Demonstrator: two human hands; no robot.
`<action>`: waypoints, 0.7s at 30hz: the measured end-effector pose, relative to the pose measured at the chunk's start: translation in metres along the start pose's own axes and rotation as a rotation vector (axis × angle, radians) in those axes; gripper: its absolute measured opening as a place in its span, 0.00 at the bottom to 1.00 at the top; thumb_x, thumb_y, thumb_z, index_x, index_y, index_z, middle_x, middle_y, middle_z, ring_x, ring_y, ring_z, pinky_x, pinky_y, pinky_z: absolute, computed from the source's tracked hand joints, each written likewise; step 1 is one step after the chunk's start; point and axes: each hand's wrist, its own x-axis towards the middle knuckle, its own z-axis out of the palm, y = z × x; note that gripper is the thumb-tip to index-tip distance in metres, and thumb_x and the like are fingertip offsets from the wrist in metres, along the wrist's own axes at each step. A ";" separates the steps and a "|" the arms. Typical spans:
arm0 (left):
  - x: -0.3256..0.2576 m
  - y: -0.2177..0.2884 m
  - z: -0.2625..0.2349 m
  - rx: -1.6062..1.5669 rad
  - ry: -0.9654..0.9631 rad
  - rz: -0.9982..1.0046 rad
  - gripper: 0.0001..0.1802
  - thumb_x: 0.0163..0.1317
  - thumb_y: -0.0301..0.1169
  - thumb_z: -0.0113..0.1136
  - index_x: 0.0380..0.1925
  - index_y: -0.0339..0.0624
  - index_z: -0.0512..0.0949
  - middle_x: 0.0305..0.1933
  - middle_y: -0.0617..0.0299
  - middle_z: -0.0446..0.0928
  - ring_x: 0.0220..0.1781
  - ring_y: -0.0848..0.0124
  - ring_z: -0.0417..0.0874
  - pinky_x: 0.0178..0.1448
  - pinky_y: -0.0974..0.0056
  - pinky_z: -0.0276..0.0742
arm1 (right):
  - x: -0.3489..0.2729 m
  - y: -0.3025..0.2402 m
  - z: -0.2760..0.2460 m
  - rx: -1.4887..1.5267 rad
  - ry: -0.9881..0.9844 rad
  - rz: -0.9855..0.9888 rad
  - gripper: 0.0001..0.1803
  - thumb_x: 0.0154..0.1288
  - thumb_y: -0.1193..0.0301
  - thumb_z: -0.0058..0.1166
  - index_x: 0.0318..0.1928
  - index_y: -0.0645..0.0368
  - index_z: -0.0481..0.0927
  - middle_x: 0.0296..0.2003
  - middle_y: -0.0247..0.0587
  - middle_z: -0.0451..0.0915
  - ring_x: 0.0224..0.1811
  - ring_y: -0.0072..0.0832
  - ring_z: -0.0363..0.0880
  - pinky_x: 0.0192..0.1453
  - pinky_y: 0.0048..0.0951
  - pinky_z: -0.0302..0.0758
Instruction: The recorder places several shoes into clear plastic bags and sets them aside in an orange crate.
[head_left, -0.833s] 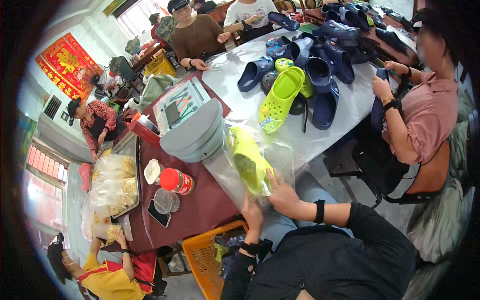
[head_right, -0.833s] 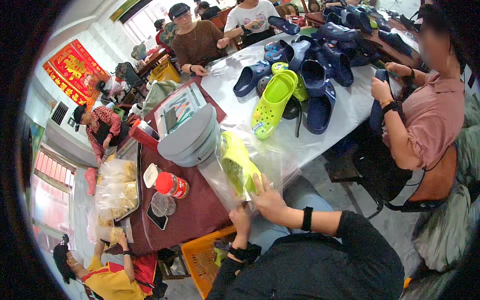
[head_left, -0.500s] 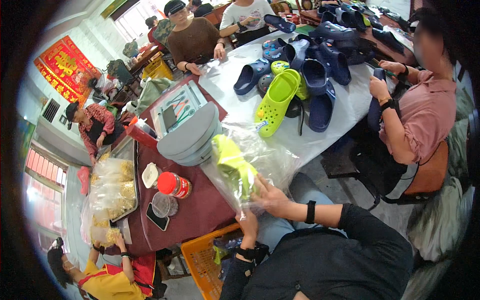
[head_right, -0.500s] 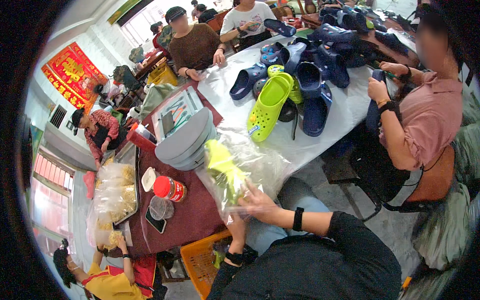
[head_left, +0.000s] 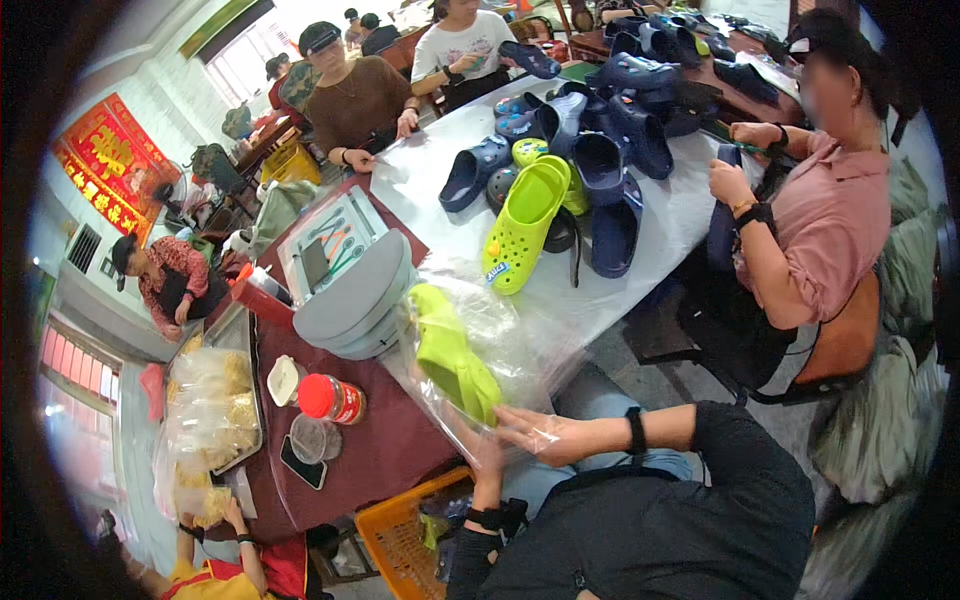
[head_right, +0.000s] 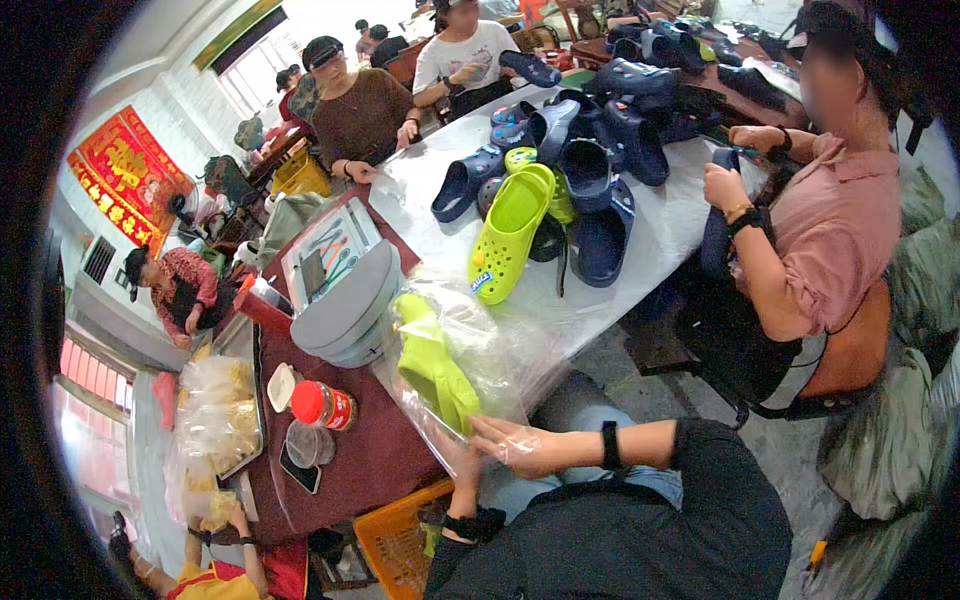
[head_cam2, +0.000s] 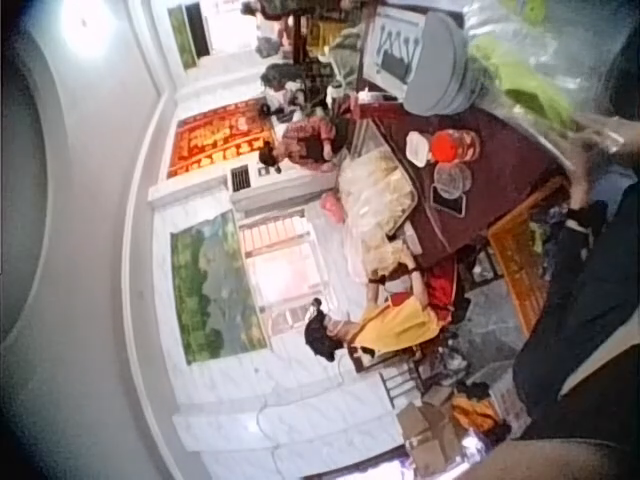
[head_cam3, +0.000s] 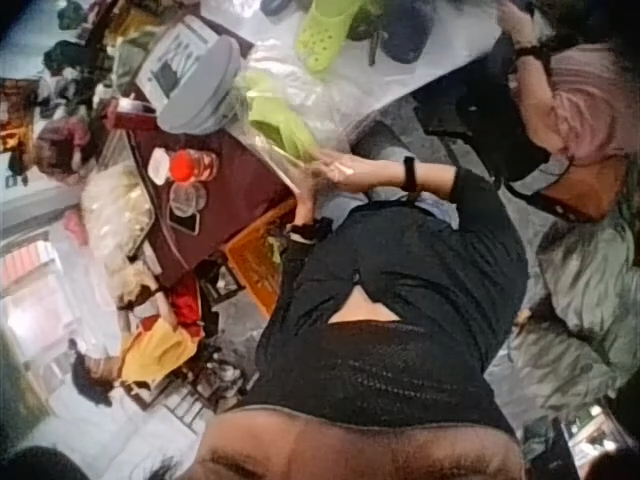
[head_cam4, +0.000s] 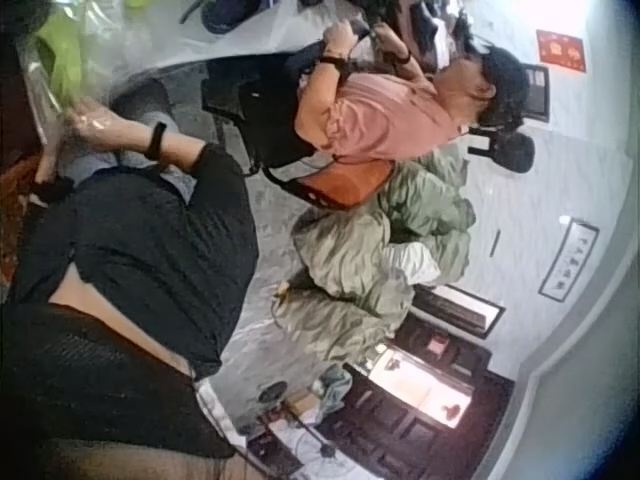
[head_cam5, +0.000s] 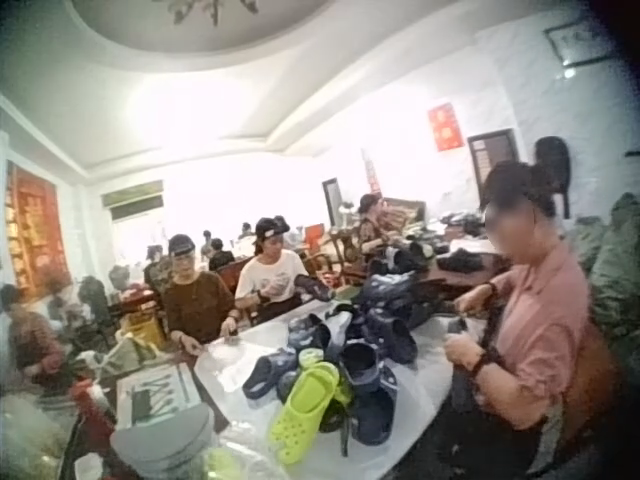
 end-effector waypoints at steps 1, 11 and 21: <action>0.006 0.013 0.006 -0.004 -0.003 -0.003 0.48 0.50 0.39 0.68 0.65 0.28 0.51 0.63 0.36 0.59 0.66 0.48 0.60 0.68 0.55 0.55 | -0.004 -0.009 -0.016 0.018 -0.046 -0.063 0.22 0.53 0.78 0.50 0.51 0.67 0.70 0.57 0.65 0.66 0.56 0.50 0.71 0.56 0.37 0.72; 0.017 0.040 0.011 0.007 0.035 0.099 0.31 0.56 0.32 0.63 0.56 0.27 0.63 0.48 0.38 0.74 0.49 0.47 0.77 0.50 0.54 0.72 | 0.024 0.206 -0.182 -1.237 0.148 0.606 0.20 0.56 0.74 0.48 0.51 0.60 0.74 0.59 0.48 0.69 0.68 0.37 0.58 0.73 0.42 0.48; 0.038 0.086 0.014 0.510 -0.206 -0.278 0.27 0.58 0.43 0.61 0.47 0.29 0.73 0.39 0.40 0.78 0.37 0.51 0.81 0.39 0.56 0.77 | 0.014 0.046 -0.196 -0.718 0.607 0.469 0.10 0.56 0.73 0.57 0.39 0.60 0.74 0.30 0.48 0.75 0.37 0.44 0.75 0.38 0.36 0.74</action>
